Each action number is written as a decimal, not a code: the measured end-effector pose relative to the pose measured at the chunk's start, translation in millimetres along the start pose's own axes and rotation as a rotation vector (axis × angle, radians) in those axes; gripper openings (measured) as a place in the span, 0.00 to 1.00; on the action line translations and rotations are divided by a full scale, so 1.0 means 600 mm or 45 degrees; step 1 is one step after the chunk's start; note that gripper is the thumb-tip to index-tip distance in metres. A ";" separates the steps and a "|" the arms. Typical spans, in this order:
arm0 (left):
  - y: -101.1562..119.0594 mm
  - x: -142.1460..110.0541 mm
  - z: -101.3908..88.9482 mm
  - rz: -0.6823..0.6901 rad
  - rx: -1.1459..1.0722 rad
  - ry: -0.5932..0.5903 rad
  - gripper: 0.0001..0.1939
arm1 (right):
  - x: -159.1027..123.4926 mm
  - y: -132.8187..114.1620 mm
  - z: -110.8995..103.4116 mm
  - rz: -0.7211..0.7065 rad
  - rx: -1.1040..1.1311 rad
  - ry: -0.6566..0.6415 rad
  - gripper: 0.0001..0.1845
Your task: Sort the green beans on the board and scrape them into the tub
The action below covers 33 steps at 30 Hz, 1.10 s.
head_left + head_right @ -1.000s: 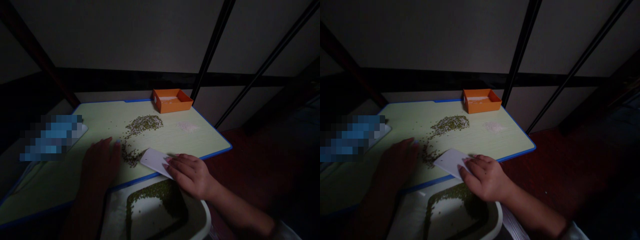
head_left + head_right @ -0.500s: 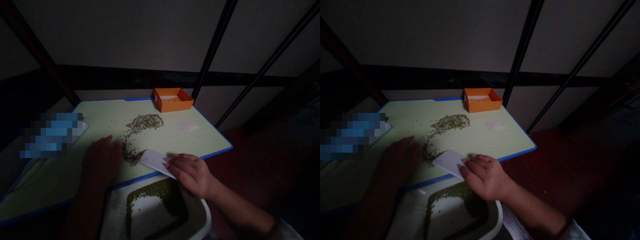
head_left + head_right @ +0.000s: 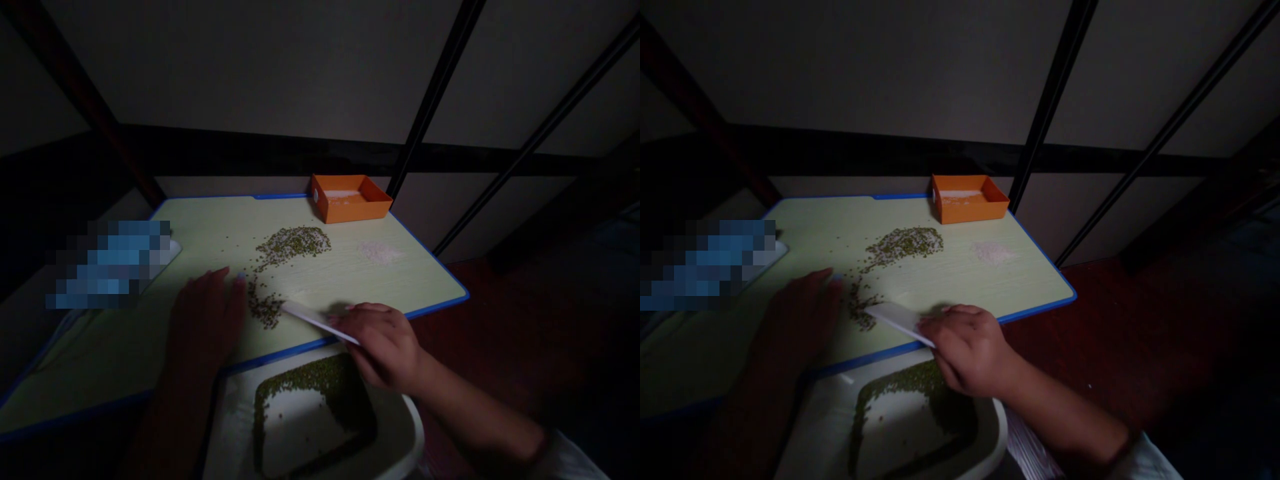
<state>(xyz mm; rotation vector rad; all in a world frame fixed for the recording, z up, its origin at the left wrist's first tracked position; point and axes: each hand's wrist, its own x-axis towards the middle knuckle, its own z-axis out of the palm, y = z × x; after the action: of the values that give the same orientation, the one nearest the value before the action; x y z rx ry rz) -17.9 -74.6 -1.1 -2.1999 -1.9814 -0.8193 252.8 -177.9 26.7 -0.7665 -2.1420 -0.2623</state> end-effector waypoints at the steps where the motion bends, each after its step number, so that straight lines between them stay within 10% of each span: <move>1: 0.000 0.000 0.000 -0.010 0.001 -0.006 0.41 | 0.000 -0.001 0.001 -0.028 -0.015 -0.015 0.18; 33: 0.007 0.003 -0.011 -0.031 -0.016 -0.056 0.39 | 0.020 0.000 0.026 -0.194 -0.319 -0.041 0.14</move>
<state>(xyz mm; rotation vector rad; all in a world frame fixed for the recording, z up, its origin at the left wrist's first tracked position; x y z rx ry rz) -16.4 -76.4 6.4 -2.2240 -2.0322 -0.7945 237.3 -165.8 25.5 -0.7513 -2.2271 -0.6116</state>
